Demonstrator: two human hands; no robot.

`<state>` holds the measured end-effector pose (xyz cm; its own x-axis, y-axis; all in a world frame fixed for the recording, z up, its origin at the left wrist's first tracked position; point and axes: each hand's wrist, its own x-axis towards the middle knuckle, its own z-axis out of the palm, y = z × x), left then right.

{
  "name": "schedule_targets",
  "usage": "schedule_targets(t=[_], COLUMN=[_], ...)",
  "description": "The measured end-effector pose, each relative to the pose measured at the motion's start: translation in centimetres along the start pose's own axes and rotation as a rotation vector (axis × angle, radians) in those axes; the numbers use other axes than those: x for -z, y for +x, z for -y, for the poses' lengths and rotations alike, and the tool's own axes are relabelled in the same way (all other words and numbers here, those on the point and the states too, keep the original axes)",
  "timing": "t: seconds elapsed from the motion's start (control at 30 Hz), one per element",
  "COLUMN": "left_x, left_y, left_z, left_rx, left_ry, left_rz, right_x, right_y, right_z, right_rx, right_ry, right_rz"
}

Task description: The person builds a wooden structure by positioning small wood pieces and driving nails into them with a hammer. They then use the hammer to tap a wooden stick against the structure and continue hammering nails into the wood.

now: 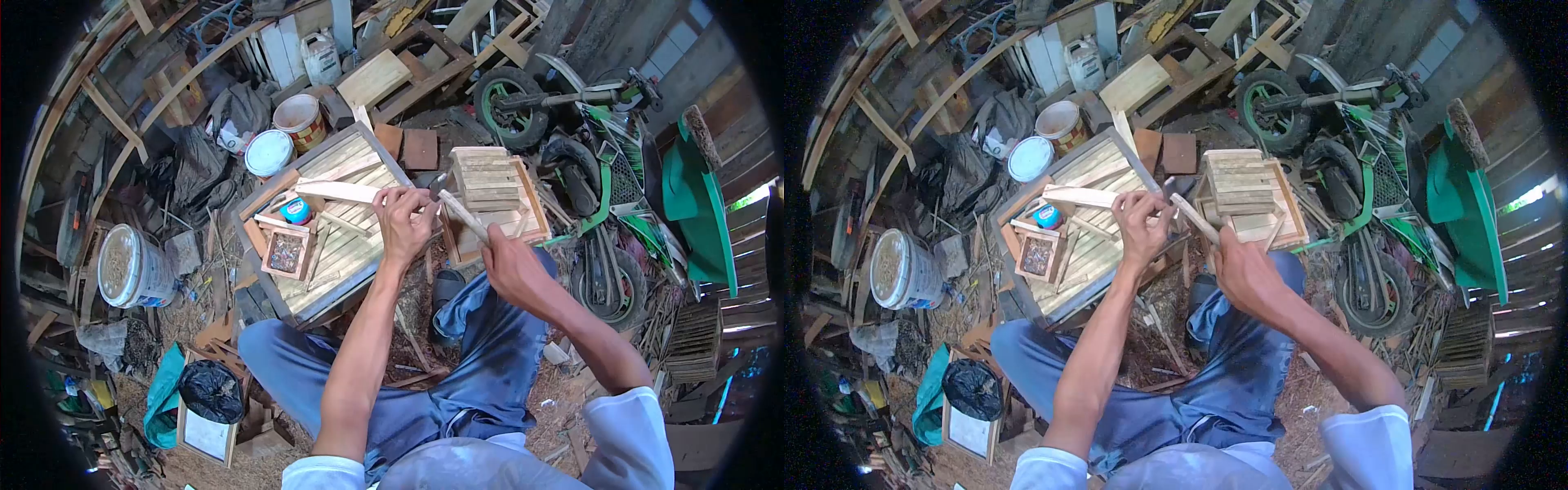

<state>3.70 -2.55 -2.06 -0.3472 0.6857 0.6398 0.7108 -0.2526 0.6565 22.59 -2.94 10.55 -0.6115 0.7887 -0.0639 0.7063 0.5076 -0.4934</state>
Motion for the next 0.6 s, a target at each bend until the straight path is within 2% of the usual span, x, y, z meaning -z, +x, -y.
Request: schedule_targets(t=[0.1,0.2,0.3,0.43,0.47,0.57,0.6], left_x=[-0.3,-0.4,-0.1,-0.3,-0.5,-0.2,-0.2], left_y=[0.2,0.0,-0.1,0.1,0.1,-0.1,0.1], left_z=[0.2,0.2,0.4,0.2,0.2,-0.1,-0.1], left_rx=[-0.005,0.004,0.0,0.001,-0.003,-0.002,-0.004], left_ry=[-0.002,-0.009,0.021,0.001,-0.003,0.005,0.002], left_rz=[-0.001,0.004,0.02,0.018,0.007,0.006,0.006], right_x=[1.0,2.2,-0.8,2.1,2.8,0.9,-0.7], right_y=[0.1,-0.2,-0.2,0.4,0.4,0.1,-0.2], right_z=[0.3,2.4,-0.7,1.1,2.2,1.3,-1.2], right_rx=[-0.067,-0.064,-0.055,-0.03,-0.012,-0.061,0.044], right_ry=[-0.002,0.178,-0.042,0.016,0.129,0.165,-0.011], right_rz=[0.015,-0.134,0.019,-0.003,-0.085,-0.107,-0.047])
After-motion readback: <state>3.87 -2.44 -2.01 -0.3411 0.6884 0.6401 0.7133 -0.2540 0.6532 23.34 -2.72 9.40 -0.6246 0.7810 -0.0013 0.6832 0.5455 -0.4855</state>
